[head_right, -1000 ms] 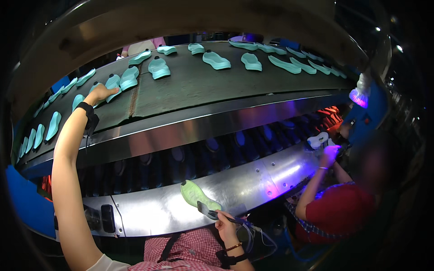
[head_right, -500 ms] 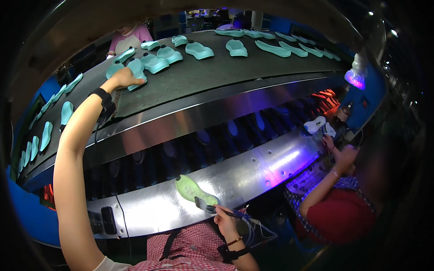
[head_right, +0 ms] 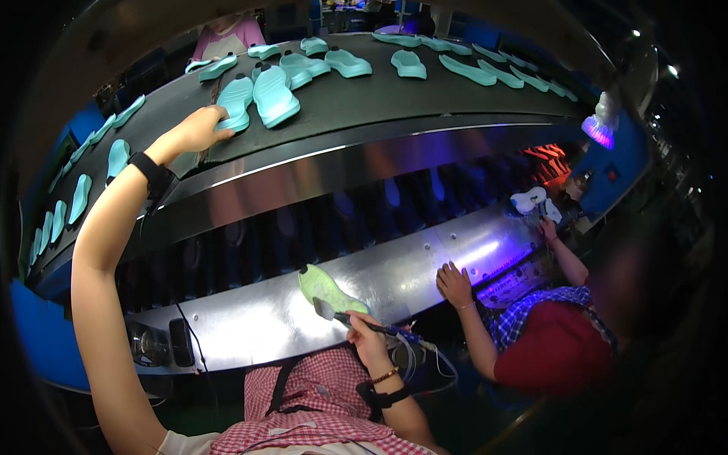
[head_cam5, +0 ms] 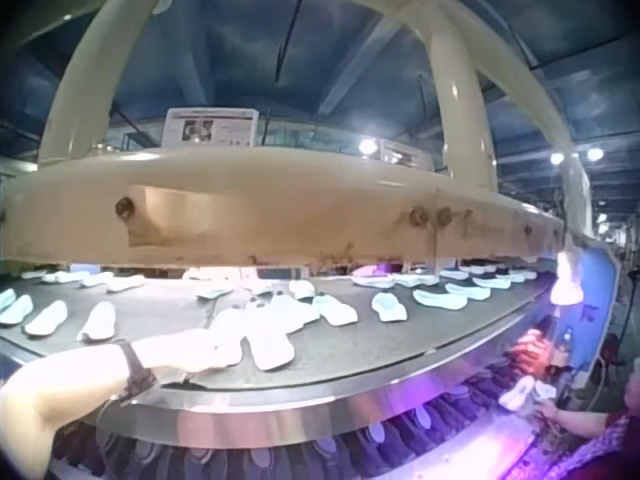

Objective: Applying adhesive or primer to the surface of shoe soles using a handheld brush before placing them on a conveyor belt.

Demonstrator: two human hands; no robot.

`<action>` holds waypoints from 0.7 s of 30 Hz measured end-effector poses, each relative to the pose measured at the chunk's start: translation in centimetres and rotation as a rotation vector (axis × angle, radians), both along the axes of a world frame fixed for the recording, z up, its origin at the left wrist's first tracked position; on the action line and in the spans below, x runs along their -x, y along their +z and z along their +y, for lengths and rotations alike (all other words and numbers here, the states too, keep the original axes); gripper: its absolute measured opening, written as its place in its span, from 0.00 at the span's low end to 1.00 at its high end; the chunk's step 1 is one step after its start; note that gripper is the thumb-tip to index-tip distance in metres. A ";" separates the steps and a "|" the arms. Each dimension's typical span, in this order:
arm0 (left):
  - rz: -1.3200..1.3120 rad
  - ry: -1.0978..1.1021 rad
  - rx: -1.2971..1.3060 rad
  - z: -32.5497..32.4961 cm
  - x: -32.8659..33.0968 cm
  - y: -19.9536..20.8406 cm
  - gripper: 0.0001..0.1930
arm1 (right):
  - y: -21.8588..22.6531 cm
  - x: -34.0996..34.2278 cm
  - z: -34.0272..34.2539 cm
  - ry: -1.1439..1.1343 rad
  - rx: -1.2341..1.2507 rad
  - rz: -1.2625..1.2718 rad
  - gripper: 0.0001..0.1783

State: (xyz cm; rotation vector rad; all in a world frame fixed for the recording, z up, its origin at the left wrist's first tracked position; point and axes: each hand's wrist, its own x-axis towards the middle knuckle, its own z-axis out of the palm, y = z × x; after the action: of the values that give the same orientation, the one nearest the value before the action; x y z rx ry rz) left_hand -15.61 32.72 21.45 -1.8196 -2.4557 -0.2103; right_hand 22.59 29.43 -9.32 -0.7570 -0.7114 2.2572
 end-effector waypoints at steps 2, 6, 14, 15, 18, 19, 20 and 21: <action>0.027 0.037 -0.052 -1.7 -2.4 -0.2 0.15 | 0.8 0.3 -0.2 0.001 -0.039 0.019 0.11; -0.318 -0.112 -0.698 -5.5 -5.8 -3.9 0.15 | 1.7 0.2 -0.4 -0.080 -0.100 0.003 0.13; -2.018 0.030 -0.728 -15.1 -11.9 -12.4 0.22 | 2.1 0.3 0.4 -0.142 -0.122 -0.064 0.13; -1.996 -0.014 -0.702 -16.8 -12.1 -13.2 0.23 | 2.1 0.0 0.4 -0.145 -0.142 -0.042 0.13; -1.802 0.004 -0.801 -22.9 -13.1 -19.0 0.31 | 2.6 -0.4 0.3 -0.168 -0.141 -0.052 0.13; -2.198 0.060 -0.662 -23.9 -16.1 -17.5 0.41 | 2.7 0.0 0.2 -0.147 -0.137 -0.077 0.13; -2.304 0.219 -0.498 -25.2 -16.5 -18.4 0.44 | 2.4 0.7 0.2 -0.151 -0.131 -0.101 0.13; -2.289 0.101 -0.336 -26.6 -16.3 -20.3 0.42 | 2.5 1.1 0.1 -0.126 -0.111 -0.103 0.13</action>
State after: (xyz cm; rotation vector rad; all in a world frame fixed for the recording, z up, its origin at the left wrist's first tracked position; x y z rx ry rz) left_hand 0.67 6.16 1.13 -0.8029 -2.1470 -3.8720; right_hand 21.49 29.51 -6.86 -0.8450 -0.8074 2.0593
